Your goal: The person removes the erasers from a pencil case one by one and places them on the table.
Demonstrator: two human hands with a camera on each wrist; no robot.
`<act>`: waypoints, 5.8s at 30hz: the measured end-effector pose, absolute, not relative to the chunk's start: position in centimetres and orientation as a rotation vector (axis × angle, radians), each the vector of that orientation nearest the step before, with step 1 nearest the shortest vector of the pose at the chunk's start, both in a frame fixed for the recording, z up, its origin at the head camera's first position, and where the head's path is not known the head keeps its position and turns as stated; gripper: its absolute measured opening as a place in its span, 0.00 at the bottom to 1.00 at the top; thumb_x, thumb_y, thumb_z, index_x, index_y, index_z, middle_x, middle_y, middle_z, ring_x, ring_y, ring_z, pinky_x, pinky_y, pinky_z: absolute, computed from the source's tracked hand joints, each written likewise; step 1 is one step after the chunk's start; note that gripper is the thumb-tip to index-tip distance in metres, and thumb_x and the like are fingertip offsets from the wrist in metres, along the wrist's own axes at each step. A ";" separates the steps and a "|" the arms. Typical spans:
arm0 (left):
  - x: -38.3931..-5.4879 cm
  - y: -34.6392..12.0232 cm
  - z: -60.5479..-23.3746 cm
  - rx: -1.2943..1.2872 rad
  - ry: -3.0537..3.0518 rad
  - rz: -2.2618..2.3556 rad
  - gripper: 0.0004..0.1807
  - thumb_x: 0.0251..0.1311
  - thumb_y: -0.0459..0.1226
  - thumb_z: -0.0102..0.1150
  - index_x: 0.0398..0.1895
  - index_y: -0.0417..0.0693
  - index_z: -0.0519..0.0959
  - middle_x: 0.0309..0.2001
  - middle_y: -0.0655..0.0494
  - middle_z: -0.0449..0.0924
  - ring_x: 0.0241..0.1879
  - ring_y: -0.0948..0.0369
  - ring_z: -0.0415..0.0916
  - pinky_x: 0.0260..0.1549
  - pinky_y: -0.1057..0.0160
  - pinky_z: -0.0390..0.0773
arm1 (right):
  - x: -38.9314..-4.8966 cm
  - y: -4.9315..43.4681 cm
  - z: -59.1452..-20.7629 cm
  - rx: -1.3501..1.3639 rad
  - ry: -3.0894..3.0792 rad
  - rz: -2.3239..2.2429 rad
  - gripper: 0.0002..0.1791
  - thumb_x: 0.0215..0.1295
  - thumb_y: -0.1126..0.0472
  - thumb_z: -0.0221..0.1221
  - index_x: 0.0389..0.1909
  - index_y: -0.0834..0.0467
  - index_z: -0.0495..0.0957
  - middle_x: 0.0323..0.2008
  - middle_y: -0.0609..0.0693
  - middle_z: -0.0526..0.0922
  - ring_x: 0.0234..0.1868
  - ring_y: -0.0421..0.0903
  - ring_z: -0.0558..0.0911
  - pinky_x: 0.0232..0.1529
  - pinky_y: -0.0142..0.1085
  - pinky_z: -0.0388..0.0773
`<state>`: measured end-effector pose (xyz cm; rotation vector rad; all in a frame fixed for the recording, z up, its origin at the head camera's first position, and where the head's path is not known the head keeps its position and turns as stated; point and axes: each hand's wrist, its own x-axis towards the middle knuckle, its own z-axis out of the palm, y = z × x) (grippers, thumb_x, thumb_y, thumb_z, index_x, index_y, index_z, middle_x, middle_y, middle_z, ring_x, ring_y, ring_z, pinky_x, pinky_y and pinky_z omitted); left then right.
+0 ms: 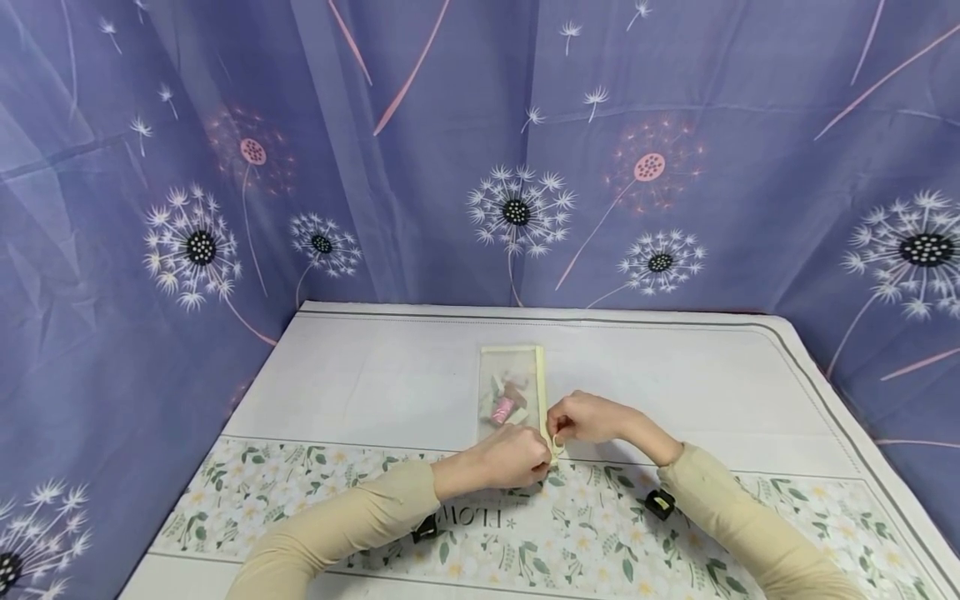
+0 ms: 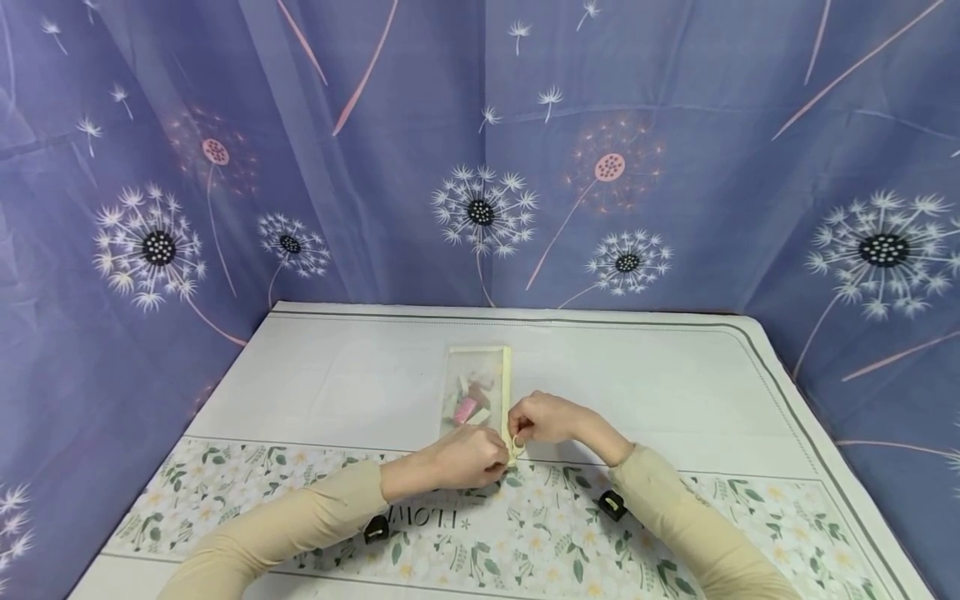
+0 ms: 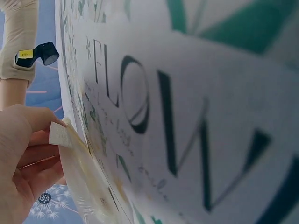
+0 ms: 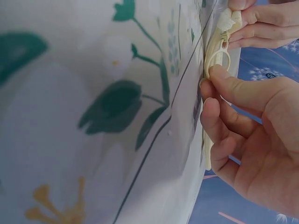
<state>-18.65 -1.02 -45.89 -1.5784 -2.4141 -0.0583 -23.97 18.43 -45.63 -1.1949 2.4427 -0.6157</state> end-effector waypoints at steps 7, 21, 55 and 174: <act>-18.7 -0.9 -46.0 -1.574 -2.466 -0.097 0.14 0.50 0.40 0.62 0.11 0.58 0.73 0.14 0.69 0.69 0.17 0.73 0.61 0.14 0.79 0.60 | -24.2 18.1 -45.7 -1.209 2.443 -0.605 0.06 0.54 0.68 0.60 0.24 0.54 0.78 0.20 0.45 0.79 0.18 0.32 0.66 0.20 0.22 0.64; -18.5 -0.8 -46.0 -1.568 -2.497 -0.120 0.13 0.50 0.38 0.62 0.12 0.57 0.73 0.14 0.69 0.67 0.17 0.73 0.57 0.14 0.80 0.56 | -24.4 17.9 -45.6 -1.212 2.556 -0.560 0.07 0.50 0.69 0.62 0.21 0.54 0.76 0.17 0.45 0.76 0.16 0.31 0.63 0.16 0.23 0.61; -18.9 -0.6 -46.7 -1.571 -2.440 -0.111 0.06 0.51 0.39 0.61 0.33 0.56 0.77 0.32 0.66 0.78 0.38 0.69 0.74 0.28 0.80 0.73 | -25.7 19.6 -46.1 -1.102 2.457 -0.722 0.02 0.56 0.64 0.61 0.27 0.56 0.77 0.21 0.44 0.78 0.20 0.33 0.71 0.23 0.24 0.69; -17.0 0.2 -47.0 -1.373 -2.430 -0.065 0.08 0.51 0.39 0.60 0.17 0.55 0.77 0.18 0.65 0.74 0.14 0.71 0.66 0.08 0.78 0.58 | -29.1 17.5 -45.1 -0.696 2.964 -0.460 0.02 0.54 0.64 0.61 0.28 0.55 0.79 0.23 0.44 0.79 0.22 0.41 0.73 0.18 0.34 0.69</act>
